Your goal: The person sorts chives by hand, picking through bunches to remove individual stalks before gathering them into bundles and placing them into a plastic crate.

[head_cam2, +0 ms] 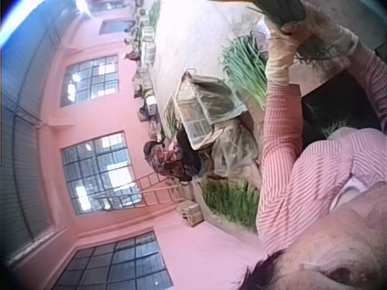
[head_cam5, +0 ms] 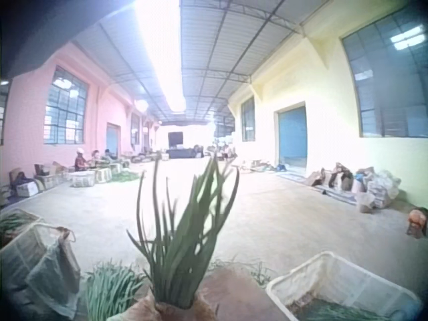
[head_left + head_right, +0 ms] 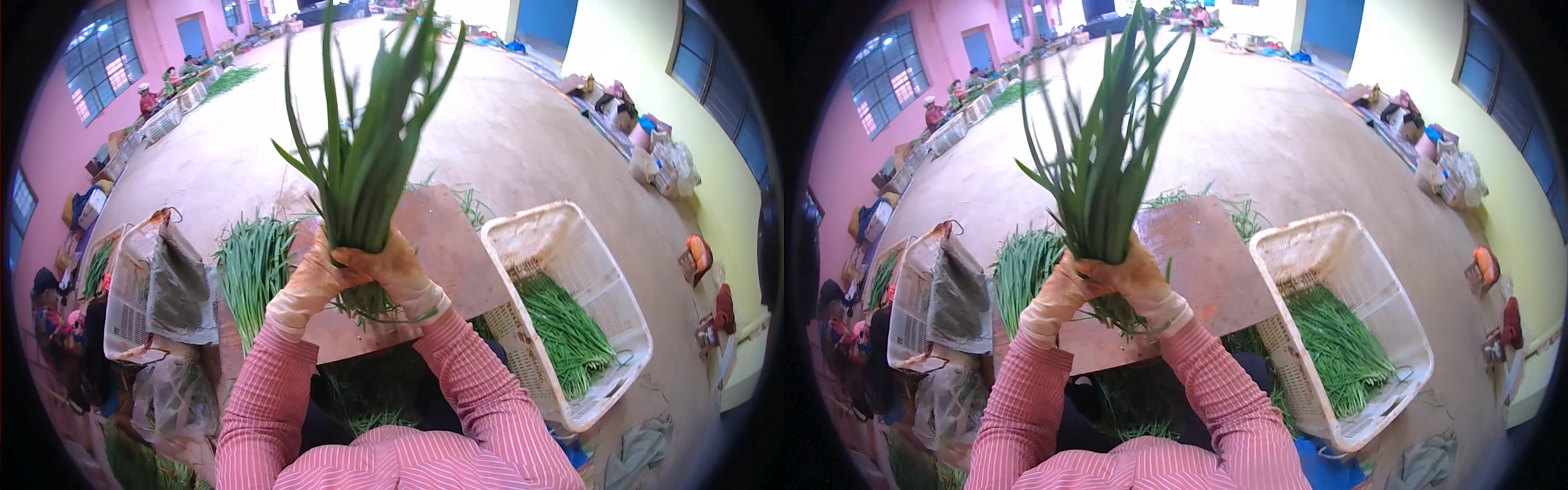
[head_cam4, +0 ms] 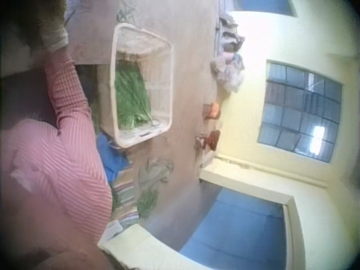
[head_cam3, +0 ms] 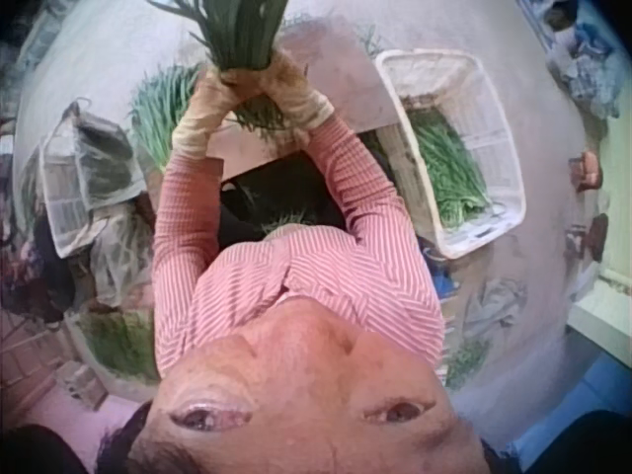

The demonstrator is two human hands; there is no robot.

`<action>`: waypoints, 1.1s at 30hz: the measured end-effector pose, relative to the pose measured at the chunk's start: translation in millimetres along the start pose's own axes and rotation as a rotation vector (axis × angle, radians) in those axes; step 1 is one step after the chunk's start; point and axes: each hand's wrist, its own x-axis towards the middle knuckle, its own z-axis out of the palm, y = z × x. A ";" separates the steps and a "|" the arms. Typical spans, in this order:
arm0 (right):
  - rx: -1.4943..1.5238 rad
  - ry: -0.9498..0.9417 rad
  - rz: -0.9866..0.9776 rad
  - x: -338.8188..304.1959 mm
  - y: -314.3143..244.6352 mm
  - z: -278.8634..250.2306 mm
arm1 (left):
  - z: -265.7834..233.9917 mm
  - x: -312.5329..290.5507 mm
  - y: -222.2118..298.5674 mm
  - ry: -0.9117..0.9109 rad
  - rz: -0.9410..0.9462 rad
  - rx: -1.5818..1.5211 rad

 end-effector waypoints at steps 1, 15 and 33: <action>0.004 -0.033 -0.007 -2.1 3.8 -1.4 | -0.8 0.8 -15.4 0.001 -0.060 -0.274; -0.251 -0.219 -0.023 -24.3 -7.8 -7.2 | 22.3 -34.6 10.0 0.063 -0.207 -0.845; -0.782 -0.135 -0.370 -35.2 19.9 132.5 | 39.7 -113.0 -44.9 0.103 0.268 -1.352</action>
